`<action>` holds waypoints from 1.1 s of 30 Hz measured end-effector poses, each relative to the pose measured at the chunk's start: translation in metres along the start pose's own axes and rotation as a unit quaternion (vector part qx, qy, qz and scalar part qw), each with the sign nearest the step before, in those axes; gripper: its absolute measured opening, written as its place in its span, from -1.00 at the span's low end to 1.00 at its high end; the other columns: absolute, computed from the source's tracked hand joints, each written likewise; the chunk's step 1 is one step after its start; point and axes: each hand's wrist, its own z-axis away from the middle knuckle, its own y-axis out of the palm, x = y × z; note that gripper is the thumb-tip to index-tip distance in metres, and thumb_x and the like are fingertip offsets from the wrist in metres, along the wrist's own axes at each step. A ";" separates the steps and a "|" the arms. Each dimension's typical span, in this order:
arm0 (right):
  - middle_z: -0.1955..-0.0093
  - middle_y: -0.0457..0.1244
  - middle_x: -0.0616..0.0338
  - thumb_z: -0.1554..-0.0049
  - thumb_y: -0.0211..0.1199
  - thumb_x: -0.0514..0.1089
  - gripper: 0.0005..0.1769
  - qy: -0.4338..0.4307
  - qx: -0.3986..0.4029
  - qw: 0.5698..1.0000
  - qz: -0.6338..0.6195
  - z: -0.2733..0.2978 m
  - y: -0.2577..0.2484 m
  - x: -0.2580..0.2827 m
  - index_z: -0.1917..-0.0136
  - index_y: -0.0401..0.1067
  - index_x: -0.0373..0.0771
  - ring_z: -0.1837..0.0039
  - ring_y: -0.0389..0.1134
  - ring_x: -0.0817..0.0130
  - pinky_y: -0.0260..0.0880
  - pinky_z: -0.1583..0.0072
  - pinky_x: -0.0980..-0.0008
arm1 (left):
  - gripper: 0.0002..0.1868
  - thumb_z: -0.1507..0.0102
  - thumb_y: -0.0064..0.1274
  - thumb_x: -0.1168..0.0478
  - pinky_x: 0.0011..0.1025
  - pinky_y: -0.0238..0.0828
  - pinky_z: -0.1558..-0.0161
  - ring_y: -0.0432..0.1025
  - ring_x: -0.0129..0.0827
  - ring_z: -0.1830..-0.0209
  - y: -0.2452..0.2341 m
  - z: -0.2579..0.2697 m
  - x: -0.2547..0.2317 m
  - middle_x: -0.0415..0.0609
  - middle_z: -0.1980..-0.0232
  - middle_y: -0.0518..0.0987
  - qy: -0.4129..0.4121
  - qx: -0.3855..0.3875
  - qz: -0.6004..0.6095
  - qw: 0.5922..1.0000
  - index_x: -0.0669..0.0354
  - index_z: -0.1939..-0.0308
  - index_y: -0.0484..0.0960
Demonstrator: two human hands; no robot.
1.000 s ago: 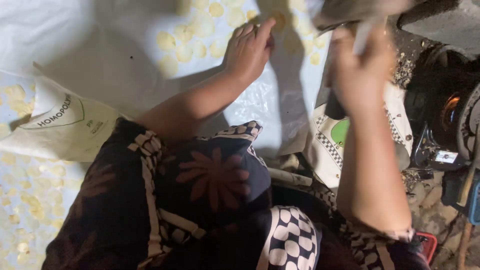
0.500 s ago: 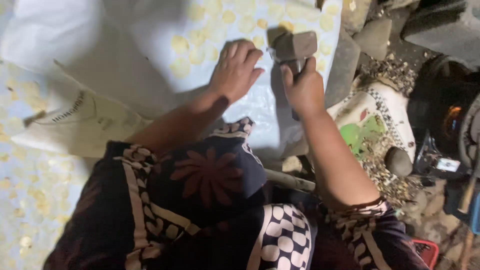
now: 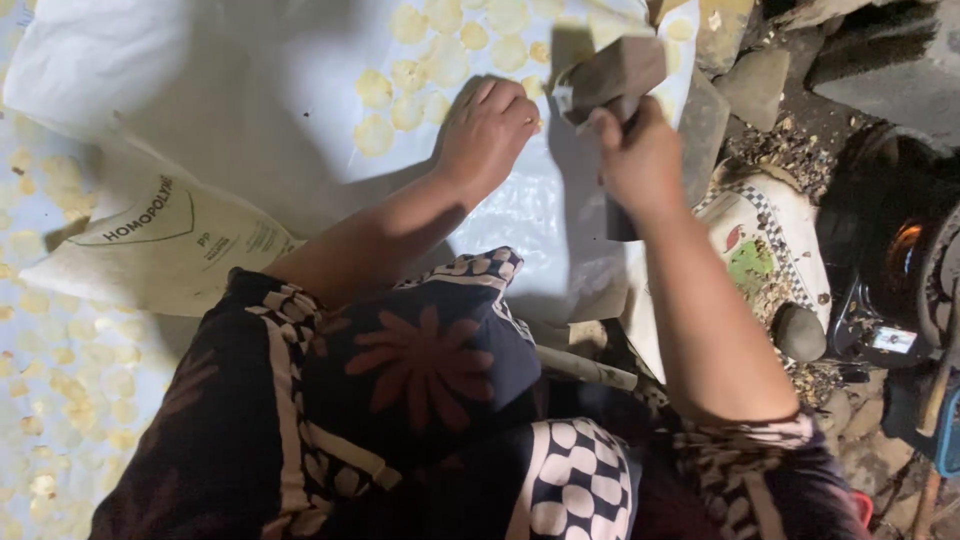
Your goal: Cracking nuts with a stone and flattening them with a wooden mallet
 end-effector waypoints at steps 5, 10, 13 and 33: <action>0.12 0.12 0.17 -0.55 0.25 -0.15 -0.67 -0.195 -0.190 0.960 -0.061 0.049 -0.104 0.063 0.01 0.19 -0.22 0.06 0.13 0.30 0.18 0.00 0.17 | -0.81 -0.24 0.22 0.07 -0.21 0.25 -0.09 0.36 -0.17 0.00 0.010 -0.007 -0.004 -0.13 0.07 0.51 -0.092 0.065 -0.045 0.993 0.01 0.15 0.72; 0.47 0.12 -0.15 -0.43 -0.14 -0.07 -0.42 -0.278 -0.343 0.858 -0.263 0.052 -0.092 0.099 0.38 0.12 -0.40 0.46 0.18 0.14 0.09 0.35 0.21 | -0.77 -0.29 0.16 0.05 -0.15 0.22 0.10 0.36 -0.03 0.19 0.014 -0.004 -0.002 0.00 0.15 0.48 -0.044 0.006 -0.073 0.996 0.11 0.24 0.54; 0.37 0.22 -0.05 -0.33 -0.06 0.05 -0.57 -0.190 -0.263 0.917 -0.233 0.039 -0.003 0.037 0.24 0.29 -0.28 0.33 0.23 0.17 0.20 0.26 0.12 | -0.89 -0.29 0.13 0.21 -0.12 0.27 -0.07 0.38 -0.05 0.09 -0.003 0.011 0.007 0.01 0.12 0.51 -0.038 0.054 -0.098 0.993 0.15 0.16 0.58; 0.18 0.36 -0.40 -0.22 0.22 0.08 -0.40 -0.069 -0.028 0.997 0.024 0.007 0.044 0.002 -0.30 0.12 -0.35 0.16 0.33 -0.52 0.25 0.21 -0.28 | -0.64 -0.14 0.20 0.52 -0.22 0.36 0.12 0.37 -0.07 0.08 -0.025 0.038 0.013 -0.02 0.04 0.62 0.003 0.032 -0.006 0.999 0.23 -0.01 0.73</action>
